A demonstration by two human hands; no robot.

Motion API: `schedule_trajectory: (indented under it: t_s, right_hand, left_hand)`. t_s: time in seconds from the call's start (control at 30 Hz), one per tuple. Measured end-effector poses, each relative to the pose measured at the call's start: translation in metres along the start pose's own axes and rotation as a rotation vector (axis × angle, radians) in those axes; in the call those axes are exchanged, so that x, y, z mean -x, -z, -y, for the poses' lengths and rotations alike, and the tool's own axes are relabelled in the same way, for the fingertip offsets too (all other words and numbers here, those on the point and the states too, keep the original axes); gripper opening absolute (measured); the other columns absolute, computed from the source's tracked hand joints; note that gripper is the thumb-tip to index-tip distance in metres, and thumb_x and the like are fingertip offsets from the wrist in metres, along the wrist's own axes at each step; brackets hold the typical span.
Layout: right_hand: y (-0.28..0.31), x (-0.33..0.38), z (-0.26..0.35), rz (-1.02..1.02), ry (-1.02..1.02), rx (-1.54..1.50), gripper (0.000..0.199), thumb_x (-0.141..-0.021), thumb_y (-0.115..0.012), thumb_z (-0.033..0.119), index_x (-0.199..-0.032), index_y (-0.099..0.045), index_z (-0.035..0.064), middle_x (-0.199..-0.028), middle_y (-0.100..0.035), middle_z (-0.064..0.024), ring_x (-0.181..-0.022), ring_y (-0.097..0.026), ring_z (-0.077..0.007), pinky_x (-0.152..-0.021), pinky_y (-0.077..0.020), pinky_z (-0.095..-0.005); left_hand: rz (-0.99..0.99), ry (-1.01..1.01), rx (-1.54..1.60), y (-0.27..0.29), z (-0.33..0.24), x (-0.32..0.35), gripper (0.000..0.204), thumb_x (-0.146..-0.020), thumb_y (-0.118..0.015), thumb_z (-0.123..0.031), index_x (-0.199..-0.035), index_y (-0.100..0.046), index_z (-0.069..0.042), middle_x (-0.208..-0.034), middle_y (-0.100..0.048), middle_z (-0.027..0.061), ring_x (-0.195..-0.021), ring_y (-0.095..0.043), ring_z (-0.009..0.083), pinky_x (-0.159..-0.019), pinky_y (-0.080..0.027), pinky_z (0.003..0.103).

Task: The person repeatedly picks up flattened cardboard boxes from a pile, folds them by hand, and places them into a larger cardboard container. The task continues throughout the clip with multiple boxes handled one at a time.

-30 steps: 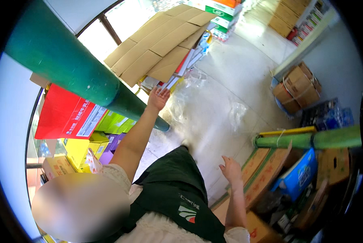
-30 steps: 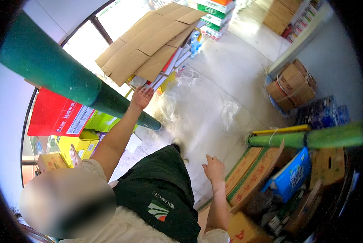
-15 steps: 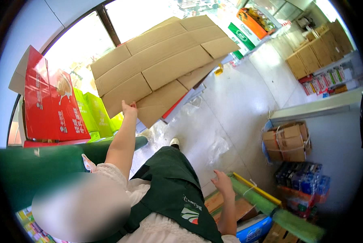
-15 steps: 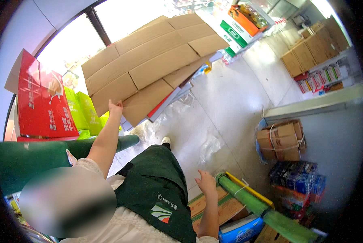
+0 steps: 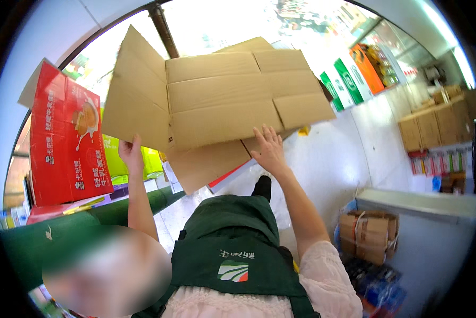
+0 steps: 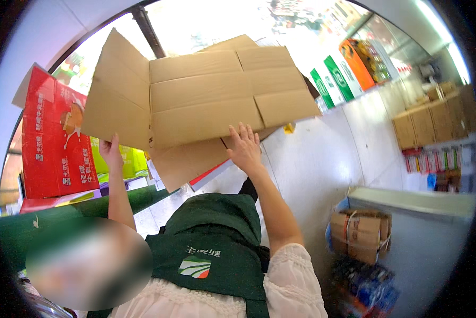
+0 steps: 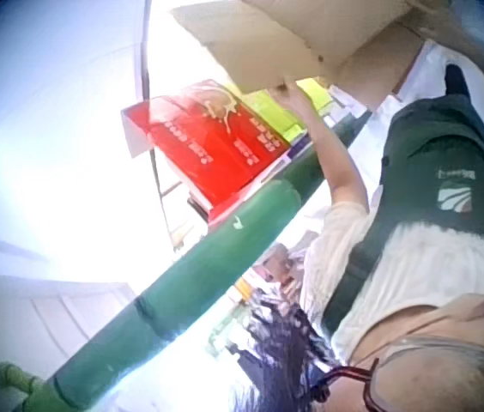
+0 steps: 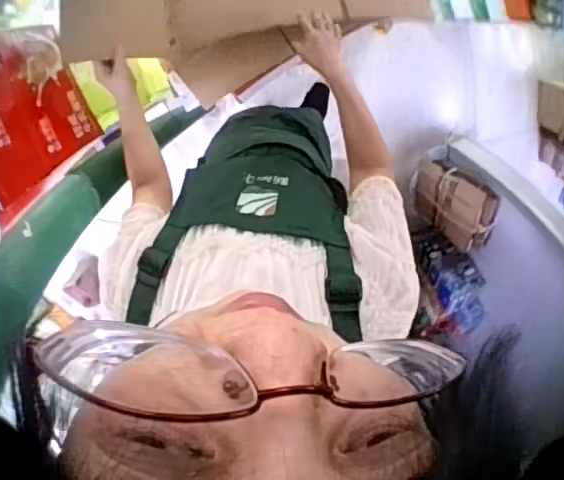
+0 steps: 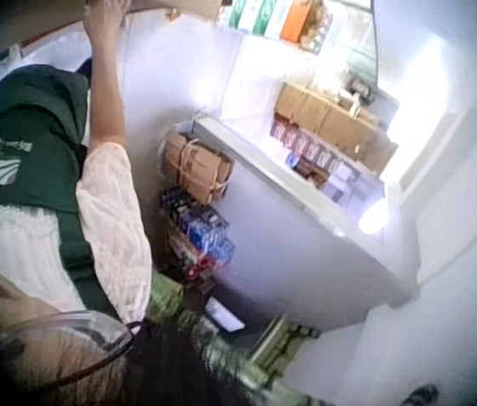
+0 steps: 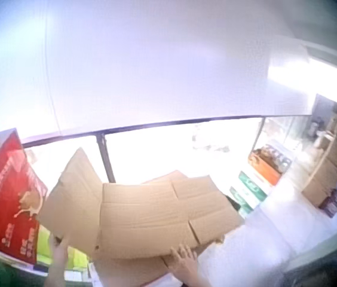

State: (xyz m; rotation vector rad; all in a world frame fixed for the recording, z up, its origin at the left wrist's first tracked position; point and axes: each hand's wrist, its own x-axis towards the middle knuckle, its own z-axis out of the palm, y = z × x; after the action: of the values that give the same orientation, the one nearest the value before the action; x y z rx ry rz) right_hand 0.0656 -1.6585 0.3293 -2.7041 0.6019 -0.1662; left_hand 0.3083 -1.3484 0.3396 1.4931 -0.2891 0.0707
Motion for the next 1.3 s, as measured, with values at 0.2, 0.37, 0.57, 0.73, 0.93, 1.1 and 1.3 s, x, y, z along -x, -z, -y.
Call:
schedule_trajectory:
  t_s: [0.2, 0.37, 0.57, 0.73, 0.93, 1.1, 1.3]
  right_hand:
    - [-0.069, -0.060, -0.064, 0.250, -0.043, -0.359, 0.063, -0.068, -0.068, 0.024, -0.125, -0.045, 0.0120, -0.129, -0.041, -0.0166, -0.119, -0.039, -0.0341, -0.097, -0.0342, -0.0431]
    - [-0.029, -0.085, -0.209, -0.279, -0.152, -0.064, 0.064, -0.067, -0.067, 0.023, -0.123, -0.043, 0.0048, -0.128, -0.039, -0.0183, -0.123, -0.032, -0.0327, -0.098, -0.0302, -0.0450]
    - [-0.011, -0.078, -0.370, -0.154, -0.826, -0.686, 0.054, -0.069, -0.069, 0.017, -0.115, -0.047, -0.0021, -0.107, -0.055, -0.0171, -0.098, -0.054, -0.0272, -0.086, -0.0427, -0.0387]
    - [0.086, -0.101, -0.336, 0.212, -0.709, -1.503, 0.031, -0.064, -0.065, 0.004, -0.093, -0.059, -0.0011, -0.106, -0.057, -0.0113, -0.095, -0.056, -0.0216, -0.086, -0.0434, -0.0357]
    - [0.129, -0.158, -0.166, 0.584, 0.271, -1.311, 0.035, -0.063, -0.062, 0.006, -0.098, -0.059, 0.0025, -0.135, -0.034, -0.0155, -0.129, -0.028, -0.0244, -0.104, -0.0230, -0.0385]
    - [0.017, -0.178, -0.061, 0.615, 0.435, -0.897, 0.052, -0.075, -0.059, 0.011, -0.124, -0.043, 0.0102, -0.140, -0.028, -0.0128, -0.132, -0.022, -0.0249, -0.105, -0.0164, -0.0492]
    - [-0.084, -0.156, -0.063, 0.534, 0.468, -0.241, 0.048, -0.069, -0.060, 0.005, -0.115, -0.052, 0.0148, -0.140, -0.031, -0.0072, -0.131, -0.025, -0.0251, -0.103, -0.0169, -0.0550]
  left_hand:
    - [0.656, -0.214, -0.600, -0.100, -0.043, 0.045, 0.039, -0.057, -0.058, 0.007, -0.094, -0.051, -0.003, -0.122, -0.048, 0.0171, -0.115, -0.046, 0.0307, -0.095, -0.039, 0.034]
    - [0.826, 0.035, -0.975, -0.143, 0.052, 0.092, 0.060, -0.065, -0.065, -0.017, -0.122, -0.047, -0.011, -0.135, -0.035, 0.0123, -0.123, -0.033, 0.0353, -0.100, -0.031, 0.045]
    - [0.735, 0.287, -1.263, -0.225, 0.088, 0.120, 0.071, -0.070, -0.065, -0.038, -0.133, -0.035, -0.021, -0.145, -0.015, 0.0075, -0.129, -0.009, 0.0459, -0.098, -0.018, 0.063]
    - [0.722, 0.443, -1.367, -0.266, 0.082, 0.118, 0.078, -0.071, -0.063, -0.042, -0.137, -0.026, -0.023, -0.148, -0.006, 0.0018, -0.130, -0.001, 0.0471, -0.095, -0.015, 0.067]
    - [0.705, 0.447, -1.327, -0.271, 0.086, 0.118, 0.075, -0.074, -0.061, -0.040, -0.138, -0.026, -0.024, -0.147, -0.008, 0.0006, -0.129, -0.002, 0.0478, -0.095, -0.016, 0.068]
    - [0.253, 0.589, -0.298, -0.225, 0.126, 0.131, 0.059, -0.079, -0.058, -0.019, -0.132, -0.034, -0.012, -0.138, -0.029, 0.0121, -0.124, -0.029, 0.0359, -0.096, -0.032, 0.047]
    - [-0.186, 0.294, -0.891, -0.119, 0.131, 0.098, 0.040, -0.078, -0.061, -0.016, -0.113, -0.049, 0.001, -0.107, -0.052, 0.0177, -0.103, -0.049, 0.0309, -0.089, -0.039, 0.036]
